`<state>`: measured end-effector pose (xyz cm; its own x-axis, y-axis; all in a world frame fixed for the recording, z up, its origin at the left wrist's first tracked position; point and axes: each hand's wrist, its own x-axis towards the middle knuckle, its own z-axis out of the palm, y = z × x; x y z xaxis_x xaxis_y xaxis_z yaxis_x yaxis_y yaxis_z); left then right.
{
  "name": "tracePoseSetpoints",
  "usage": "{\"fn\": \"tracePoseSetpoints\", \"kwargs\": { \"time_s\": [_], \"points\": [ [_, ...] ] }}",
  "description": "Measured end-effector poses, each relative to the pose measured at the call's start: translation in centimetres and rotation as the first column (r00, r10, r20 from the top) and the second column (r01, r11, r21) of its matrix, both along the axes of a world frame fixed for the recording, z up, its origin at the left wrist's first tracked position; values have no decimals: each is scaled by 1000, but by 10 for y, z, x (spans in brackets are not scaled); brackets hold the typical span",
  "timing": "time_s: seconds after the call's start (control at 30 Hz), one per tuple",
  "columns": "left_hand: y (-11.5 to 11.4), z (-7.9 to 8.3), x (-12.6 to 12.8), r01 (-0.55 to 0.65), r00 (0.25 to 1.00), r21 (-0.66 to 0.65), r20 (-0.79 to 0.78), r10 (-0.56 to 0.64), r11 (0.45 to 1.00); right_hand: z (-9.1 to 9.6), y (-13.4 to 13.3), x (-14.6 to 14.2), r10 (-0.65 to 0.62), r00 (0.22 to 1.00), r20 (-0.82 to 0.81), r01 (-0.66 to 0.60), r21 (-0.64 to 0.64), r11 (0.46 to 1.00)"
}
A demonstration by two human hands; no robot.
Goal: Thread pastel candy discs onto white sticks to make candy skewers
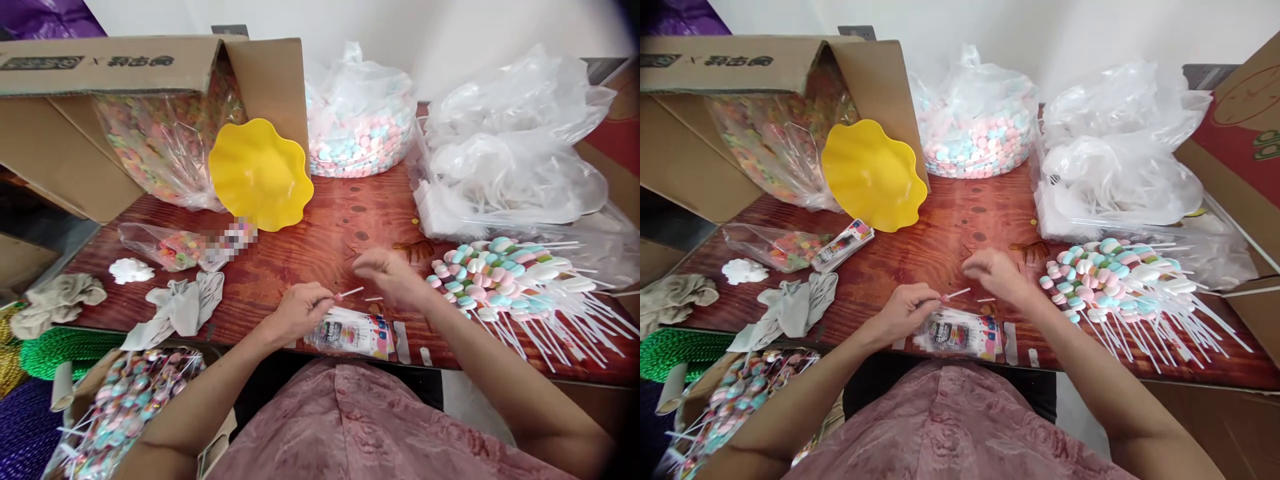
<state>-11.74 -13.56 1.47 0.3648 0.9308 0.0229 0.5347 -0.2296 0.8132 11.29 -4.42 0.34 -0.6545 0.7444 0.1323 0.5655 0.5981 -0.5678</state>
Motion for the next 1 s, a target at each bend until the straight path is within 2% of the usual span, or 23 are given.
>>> {"fn": "tracePoseSetpoints", "kwargs": {
  "time_s": [0.07,0.17,0.27,0.37,0.47,0.53,0.6,0.7,0.8,0.87,0.93,1.0],
  "points": [
    [5,-1,-3,-119,962,-148,227,151,982,3,29,5,-107,974,200,70,183,981],
    [9,1,-4,-213,777,-447,461,428,869,1,55,2,-71,920,386,-27,242,970],
    [12,4,-4,-199,582,-635,537,611,747,-7,63,-10,-21,909,416,-82,227,970],
    [15,5,-4,-203,506,-675,548,666,710,-8,60,-16,-32,904,426,-79,240,968],
    [14,4,0,-199,488,-669,566,665,716,0,40,-17,-31,920,392,-76,256,964],
    [12,4,7,-192,495,-630,600,629,752,7,17,-18,3,954,299,-93,287,954],
    [8,4,19,-188,524,-563,635,567,805,12,-10,-21,50,992,115,-88,353,931],
    [4,3,35,-187,619,-448,637,459,874,10,-46,-24,29,992,-126,22,383,923],
    [2,2,43,-198,716,-316,600,357,928,3,-64,-22,-54,963,-263,130,283,950],
    [0,2,43,-185,742,-283,588,323,941,-2,-69,-18,-67,944,-323,142,214,966],
    [-2,4,42,-161,725,-363,588,359,918,-2,-71,-14,-43,935,-353,93,127,988],
    [-3,4,40,-146,673,-478,594,441,866,0,-73,-10,-20,932,-362,22,2,1000]
  ]
}}
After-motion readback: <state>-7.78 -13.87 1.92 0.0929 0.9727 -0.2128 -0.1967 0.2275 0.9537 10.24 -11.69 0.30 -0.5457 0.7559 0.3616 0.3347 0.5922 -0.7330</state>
